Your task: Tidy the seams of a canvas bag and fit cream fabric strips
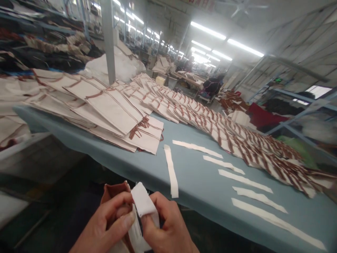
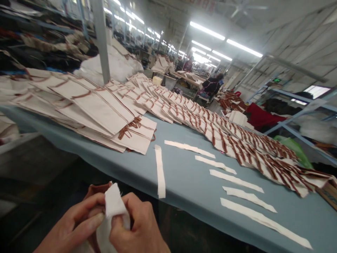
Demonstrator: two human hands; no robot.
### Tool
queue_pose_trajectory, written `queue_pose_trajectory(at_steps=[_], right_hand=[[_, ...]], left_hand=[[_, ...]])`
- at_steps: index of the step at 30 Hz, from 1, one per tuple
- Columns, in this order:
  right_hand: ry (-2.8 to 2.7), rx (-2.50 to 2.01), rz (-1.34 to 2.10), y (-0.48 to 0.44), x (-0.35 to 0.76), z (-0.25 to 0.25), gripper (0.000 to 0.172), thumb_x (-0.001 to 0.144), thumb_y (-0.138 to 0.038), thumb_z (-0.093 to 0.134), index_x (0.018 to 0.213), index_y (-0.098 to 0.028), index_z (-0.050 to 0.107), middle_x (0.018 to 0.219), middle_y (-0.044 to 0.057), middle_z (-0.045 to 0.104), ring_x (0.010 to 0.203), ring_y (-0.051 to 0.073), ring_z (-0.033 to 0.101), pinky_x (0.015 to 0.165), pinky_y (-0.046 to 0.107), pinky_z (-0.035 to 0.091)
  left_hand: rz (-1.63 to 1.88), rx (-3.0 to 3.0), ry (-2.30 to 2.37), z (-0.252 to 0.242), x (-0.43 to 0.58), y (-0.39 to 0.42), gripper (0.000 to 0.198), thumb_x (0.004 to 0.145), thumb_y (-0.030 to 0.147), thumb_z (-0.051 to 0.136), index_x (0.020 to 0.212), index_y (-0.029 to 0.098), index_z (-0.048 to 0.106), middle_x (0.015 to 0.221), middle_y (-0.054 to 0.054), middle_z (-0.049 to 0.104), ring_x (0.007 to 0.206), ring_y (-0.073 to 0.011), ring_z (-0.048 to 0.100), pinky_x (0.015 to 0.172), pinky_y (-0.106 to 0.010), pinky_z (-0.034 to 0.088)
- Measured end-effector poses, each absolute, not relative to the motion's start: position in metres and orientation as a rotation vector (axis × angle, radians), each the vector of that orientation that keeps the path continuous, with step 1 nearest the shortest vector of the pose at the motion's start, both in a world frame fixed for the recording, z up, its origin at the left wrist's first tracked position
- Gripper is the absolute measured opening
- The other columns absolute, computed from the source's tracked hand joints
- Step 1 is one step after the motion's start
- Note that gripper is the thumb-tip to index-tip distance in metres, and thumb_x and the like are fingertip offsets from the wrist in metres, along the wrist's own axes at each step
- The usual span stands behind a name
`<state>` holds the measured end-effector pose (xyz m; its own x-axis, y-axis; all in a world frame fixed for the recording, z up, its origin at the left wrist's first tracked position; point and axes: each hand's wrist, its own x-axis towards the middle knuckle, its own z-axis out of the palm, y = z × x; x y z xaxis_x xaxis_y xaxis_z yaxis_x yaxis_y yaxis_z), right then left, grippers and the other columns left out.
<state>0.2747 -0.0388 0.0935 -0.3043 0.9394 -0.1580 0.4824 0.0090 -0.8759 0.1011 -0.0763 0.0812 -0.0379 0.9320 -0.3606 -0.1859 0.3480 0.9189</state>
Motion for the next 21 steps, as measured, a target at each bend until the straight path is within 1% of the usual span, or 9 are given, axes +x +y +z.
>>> queue_pose_trajectory(at_steps=[2,5,7,11,15,17,18,20,21], right_hand=[[-1.878,-1.491,1.290,-0.042,0.281,0.099,0.003,0.083,-0.025,0.070,0.085,-0.026,0.073,0.076,-0.002,0.062,0.079,0.019,0.058,0.067,0.026,0.041],[-2.013,-1.484,1.375,-0.043,0.285,0.106,0.003,0.084,-0.025,0.065,0.082,-0.025,0.067,0.075,-0.002,0.060,0.079,0.019,0.057,0.066,0.026,0.038],[-2.097,-1.517,1.389,-0.043,0.285,0.110,0.003,0.083,-0.023,0.062,0.081,-0.025,0.063,0.076,-0.001,0.059,0.080,0.019,0.057,0.065,0.027,0.035],[-2.210,-1.515,1.369,-0.049,0.283,0.115,0.007,0.080,-0.019,0.058,0.077,-0.024,0.054,0.073,-0.002,0.055,0.078,0.018,0.055,0.064,0.027,0.031],[-2.264,-1.524,1.377,-0.053,0.286,0.121,0.013,0.078,-0.018,0.063,0.074,-0.024,0.052,0.069,-0.003,0.049,0.070,0.016,0.048,0.059,0.027,0.026],[-2.261,-1.582,1.410,-0.051,0.291,0.125,0.018,0.080,-0.023,0.071,0.073,-0.025,0.054,0.068,-0.003,0.050,0.071,0.017,0.050,0.057,0.027,0.025],[-2.239,-1.591,1.434,-0.049,0.294,0.127,0.021,0.079,-0.028,0.077,0.074,-0.026,0.058,0.070,-0.003,0.053,0.074,0.018,0.052,0.058,0.027,0.027],[-2.133,-1.502,1.481,-0.044,0.299,0.129,0.025,0.077,-0.042,0.087,0.081,-0.028,0.067,0.081,-0.002,0.063,0.084,0.021,0.059,0.066,0.026,0.037],[-2.050,-1.407,1.502,-0.042,0.301,0.129,0.031,0.077,-0.053,0.087,0.088,-0.029,0.072,0.090,-0.001,0.068,0.091,0.023,0.061,0.075,0.027,0.042]], left_hand=[[1.052,0.785,1.287,0.089,0.103,-0.079,0.050,0.069,0.063,0.084,0.092,0.020,0.074,0.071,0.002,0.065,0.064,-0.0160,0.057,0.060,-0.023,0.047],[1.038,0.819,1.377,0.095,0.104,-0.085,0.042,0.072,0.060,0.082,0.077,0.019,0.071,0.062,0.005,0.053,0.057,-0.0116,0.046,0.055,-0.021,0.039],[1.031,0.852,1.425,0.097,0.105,-0.088,0.040,0.075,0.059,0.078,0.073,0.019,0.070,0.061,0.005,0.049,0.056,-0.0113,0.044,0.054,-0.021,0.037],[1.022,0.885,1.451,0.095,0.108,-0.092,0.038,0.077,0.057,0.074,0.071,0.020,0.069,0.062,0.005,0.053,0.057,-0.0125,0.049,0.057,-0.022,0.040],[1.041,0.876,1.418,0.092,0.110,-0.093,0.035,0.077,0.053,0.074,0.069,0.020,0.066,0.059,0.006,0.049,0.055,-0.0116,0.044,0.054,-0.022,0.037],[1.056,0.877,1.406,0.091,0.111,-0.094,0.034,0.078,0.052,0.075,0.069,0.020,0.066,0.059,0.005,0.049,0.055,-0.0118,0.044,0.054,-0.022,0.037],[1.067,0.881,1.409,0.090,0.111,-0.094,0.034,0.079,0.052,0.075,0.069,0.020,0.066,0.059,0.005,0.050,0.055,-0.0121,0.045,0.053,-0.022,0.037],[1.085,0.892,1.426,0.089,0.112,-0.095,0.033,0.080,0.051,0.074,0.071,0.020,0.069,0.060,0.004,0.053,0.056,-0.0127,0.047,0.053,-0.022,0.038],[1.088,0.895,1.435,0.089,0.112,-0.096,0.033,0.080,0.052,0.075,0.071,0.021,0.071,0.059,0.004,0.054,0.055,-0.0127,0.048,0.053,-0.021,0.039]])
